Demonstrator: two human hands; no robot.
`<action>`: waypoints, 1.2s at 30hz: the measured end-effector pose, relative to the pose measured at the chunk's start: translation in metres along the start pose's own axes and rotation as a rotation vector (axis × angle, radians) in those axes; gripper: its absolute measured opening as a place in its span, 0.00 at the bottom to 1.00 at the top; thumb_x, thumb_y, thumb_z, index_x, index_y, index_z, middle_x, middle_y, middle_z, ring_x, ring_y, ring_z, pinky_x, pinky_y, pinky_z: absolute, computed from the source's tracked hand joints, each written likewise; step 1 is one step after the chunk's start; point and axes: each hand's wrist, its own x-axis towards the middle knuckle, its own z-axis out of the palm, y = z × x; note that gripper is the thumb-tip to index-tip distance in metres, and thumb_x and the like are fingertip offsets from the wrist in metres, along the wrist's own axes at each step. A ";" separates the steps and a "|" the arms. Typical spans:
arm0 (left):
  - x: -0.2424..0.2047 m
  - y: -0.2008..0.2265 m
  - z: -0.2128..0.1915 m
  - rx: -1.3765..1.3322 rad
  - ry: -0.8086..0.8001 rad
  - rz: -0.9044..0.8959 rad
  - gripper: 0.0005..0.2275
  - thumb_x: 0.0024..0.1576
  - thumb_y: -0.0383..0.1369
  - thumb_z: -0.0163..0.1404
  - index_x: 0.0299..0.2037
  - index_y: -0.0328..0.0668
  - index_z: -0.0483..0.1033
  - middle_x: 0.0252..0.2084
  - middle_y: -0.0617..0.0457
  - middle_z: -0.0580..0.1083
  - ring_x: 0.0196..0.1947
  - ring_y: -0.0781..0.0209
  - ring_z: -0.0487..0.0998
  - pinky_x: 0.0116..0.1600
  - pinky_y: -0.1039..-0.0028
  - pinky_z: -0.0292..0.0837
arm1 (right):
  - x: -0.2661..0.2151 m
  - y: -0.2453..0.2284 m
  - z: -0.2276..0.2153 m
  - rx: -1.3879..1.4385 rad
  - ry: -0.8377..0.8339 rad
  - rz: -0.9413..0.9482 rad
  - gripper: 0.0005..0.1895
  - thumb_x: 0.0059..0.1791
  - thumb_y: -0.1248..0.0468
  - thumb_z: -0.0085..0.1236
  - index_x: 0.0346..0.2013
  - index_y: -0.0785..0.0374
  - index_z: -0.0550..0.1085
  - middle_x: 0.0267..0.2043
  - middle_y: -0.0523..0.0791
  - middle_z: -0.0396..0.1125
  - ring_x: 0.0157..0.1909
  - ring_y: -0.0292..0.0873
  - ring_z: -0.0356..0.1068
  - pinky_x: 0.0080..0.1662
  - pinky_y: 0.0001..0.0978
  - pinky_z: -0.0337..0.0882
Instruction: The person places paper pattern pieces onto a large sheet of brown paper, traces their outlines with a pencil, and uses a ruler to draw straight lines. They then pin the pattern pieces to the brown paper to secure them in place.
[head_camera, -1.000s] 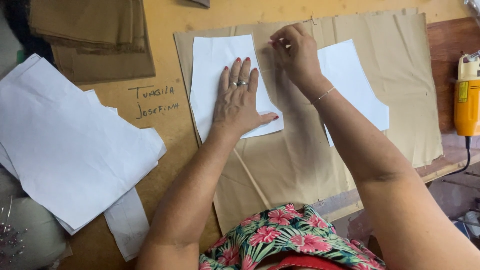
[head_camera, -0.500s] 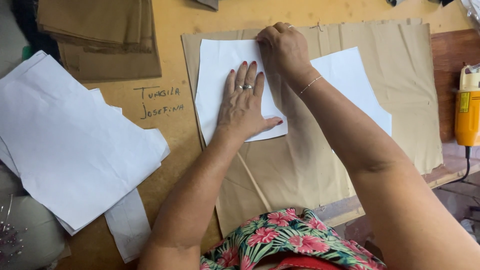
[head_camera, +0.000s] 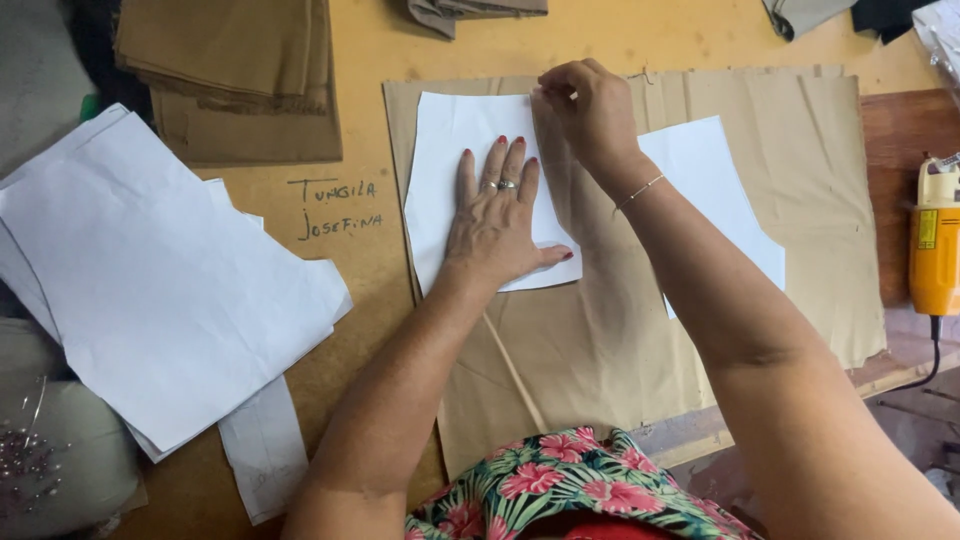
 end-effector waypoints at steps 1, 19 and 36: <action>0.000 0.001 -0.004 -0.002 0.000 0.000 0.54 0.43 0.71 0.55 0.71 0.34 0.56 0.77 0.38 0.50 0.78 0.44 0.42 0.76 0.40 0.27 | 0.001 0.001 0.003 -0.002 -0.001 0.000 0.03 0.50 0.72 0.65 0.39 0.63 0.80 0.38 0.45 0.74 0.36 0.40 0.75 0.40 0.26 0.76; 0.000 0.004 -0.014 0.084 -0.085 -0.038 0.51 0.46 0.72 0.48 0.71 0.39 0.57 0.78 0.43 0.49 0.79 0.44 0.39 0.71 0.27 0.25 | 0.008 0.005 0.021 -0.303 0.014 -0.275 0.07 0.53 0.68 0.60 0.36 0.54 0.83 0.32 0.41 0.77 0.31 0.43 0.74 0.31 0.36 0.70; 0.000 -0.005 0.018 0.086 0.196 0.025 0.37 0.51 0.57 0.57 0.65 0.40 0.67 0.73 0.44 0.61 0.75 0.44 0.52 0.69 0.25 0.37 | -0.199 -0.092 0.004 0.872 0.227 0.543 0.12 0.58 0.55 0.50 0.45 0.58 0.63 0.38 0.45 0.67 0.37 0.40 0.71 0.45 0.33 0.78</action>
